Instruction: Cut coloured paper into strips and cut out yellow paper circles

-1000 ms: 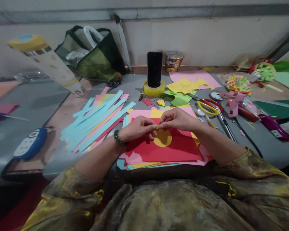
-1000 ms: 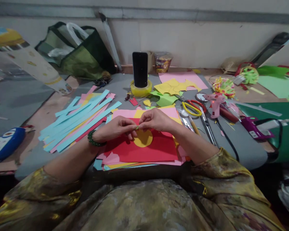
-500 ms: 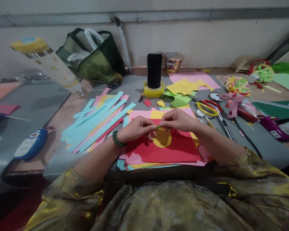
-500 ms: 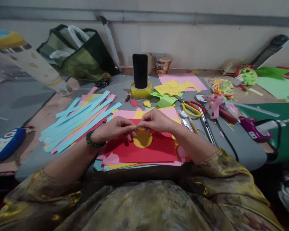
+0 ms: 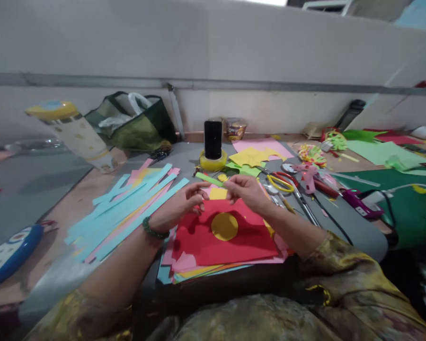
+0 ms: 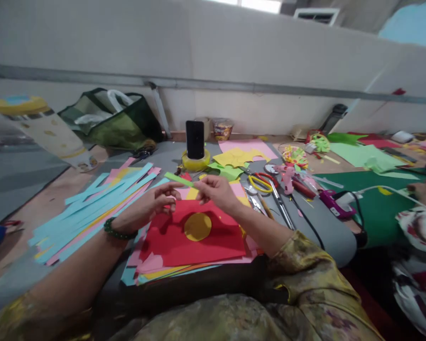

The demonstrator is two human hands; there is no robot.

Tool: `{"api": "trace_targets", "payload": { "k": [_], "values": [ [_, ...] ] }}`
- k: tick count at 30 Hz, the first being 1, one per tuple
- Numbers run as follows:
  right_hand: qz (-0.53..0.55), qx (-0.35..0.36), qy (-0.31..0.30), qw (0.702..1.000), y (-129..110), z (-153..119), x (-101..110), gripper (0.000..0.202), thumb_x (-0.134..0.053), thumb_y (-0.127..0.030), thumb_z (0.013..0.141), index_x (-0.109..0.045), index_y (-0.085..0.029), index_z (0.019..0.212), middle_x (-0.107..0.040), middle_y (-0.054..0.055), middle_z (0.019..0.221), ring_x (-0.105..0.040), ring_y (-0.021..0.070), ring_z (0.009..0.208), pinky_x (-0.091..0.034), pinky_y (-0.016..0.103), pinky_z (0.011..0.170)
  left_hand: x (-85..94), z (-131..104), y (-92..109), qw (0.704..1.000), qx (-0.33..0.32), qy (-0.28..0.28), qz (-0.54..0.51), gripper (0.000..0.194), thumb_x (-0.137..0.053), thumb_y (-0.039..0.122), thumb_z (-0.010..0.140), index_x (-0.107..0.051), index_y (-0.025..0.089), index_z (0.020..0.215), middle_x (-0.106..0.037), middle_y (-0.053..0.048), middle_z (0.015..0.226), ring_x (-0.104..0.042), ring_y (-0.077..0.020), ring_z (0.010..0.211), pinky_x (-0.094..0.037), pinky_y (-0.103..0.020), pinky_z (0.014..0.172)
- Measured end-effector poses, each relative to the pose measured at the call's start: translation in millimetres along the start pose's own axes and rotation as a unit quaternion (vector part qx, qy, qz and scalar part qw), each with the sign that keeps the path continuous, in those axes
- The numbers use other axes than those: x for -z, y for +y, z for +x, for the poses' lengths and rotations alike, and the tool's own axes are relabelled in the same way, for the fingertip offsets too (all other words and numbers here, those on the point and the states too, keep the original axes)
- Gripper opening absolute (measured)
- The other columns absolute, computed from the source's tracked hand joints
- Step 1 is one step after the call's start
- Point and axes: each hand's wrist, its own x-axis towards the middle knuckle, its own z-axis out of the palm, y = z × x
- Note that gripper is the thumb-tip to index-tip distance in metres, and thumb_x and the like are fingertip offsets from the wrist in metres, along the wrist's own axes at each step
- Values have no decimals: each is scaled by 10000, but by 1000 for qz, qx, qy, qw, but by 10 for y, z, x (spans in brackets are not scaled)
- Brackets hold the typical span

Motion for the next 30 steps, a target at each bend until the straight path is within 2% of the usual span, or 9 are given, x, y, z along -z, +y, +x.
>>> {"api": "trace_targets", "payload": {
  "k": [5,8,11,15,19,21,25,28,30],
  "values": [
    [-28,39,-21,999,173,-21,-289,511,-709,-707,710,-562,-218,688,-659,-16,581,-665,145,544,-562,268,561,-207,-10,-111,996,-58,61,29,533,-812,662,572,-646,158,614,-625,-23,624,-543,-127,569,-504,-264,581],
    [-117,39,-24,992,114,-46,-324,365,-655,-535,851,-543,-223,700,-673,-13,616,-687,150,572,-544,256,568,-240,-23,-122,994,-69,80,17,512,-809,662,584,-647,176,594,-636,-27,613,-557,-150,581,-528,-285,602],
    [-214,19,-43,976,-49,-140,-292,262,-574,-312,911,-495,-238,672,-657,-20,623,-679,149,576,-518,251,560,-230,-39,-58,995,-41,92,-21,357,-842,523,639,-675,208,627,-651,-1,611,-581,-155,588,-543,-259,593],
    [-270,-6,-56,961,-295,-361,0,243,-607,-187,829,-507,-247,616,-611,-22,565,-626,157,539,-477,262,530,-179,-34,83,973,-4,173,-150,174,-819,267,728,-683,205,639,-626,38,556,-559,-84,503,-507,-146,496],
    [-353,-49,-1,934,-440,-612,662,175,-628,-222,798,-580,-213,630,-625,-2,590,-593,162,573,-407,264,540,-152,-22,172,953,20,212,-216,193,-751,129,785,-679,179,613,-642,31,550,-564,-47,471,-497,-81,479],
    [-484,-66,99,867,-437,-738,979,207,-618,-262,817,-586,-203,621,-595,-4,577,-553,154,581,-356,260,550,-168,-25,180,955,30,203,-213,223,-747,110,795,-677,171,592,-661,18,565,-577,-48,477,-504,-78,481],
    [-612,-146,121,768,-303,-909,1286,211,-549,-295,904,-684,-190,780,-708,66,778,-630,193,705,-373,271,577,-231,-25,147,965,49,176,-189,241,-760,98,788,-683,152,567,-652,14,542,-570,-46,469,-498,-73,464],
    [-649,-190,136,724,-194,-894,1315,238,-486,-208,926,-713,-174,866,-742,126,885,-676,242,824,-421,287,628,-268,-7,101,970,69,160,-170,192,-769,85,764,-705,143,592,-651,10,523,-588,-62,481,-507,-86,464],
    [-657,-195,143,714,-140,-848,1293,267,-462,-200,936,-723,-164,893,-745,152,903,-682,271,865,-448,303,660,-283,8,73,972,79,153,-160,152,-779,73,741,-720,135,615,-662,1,526,-595,-71,477,-509,-98,459]
  ]
}}
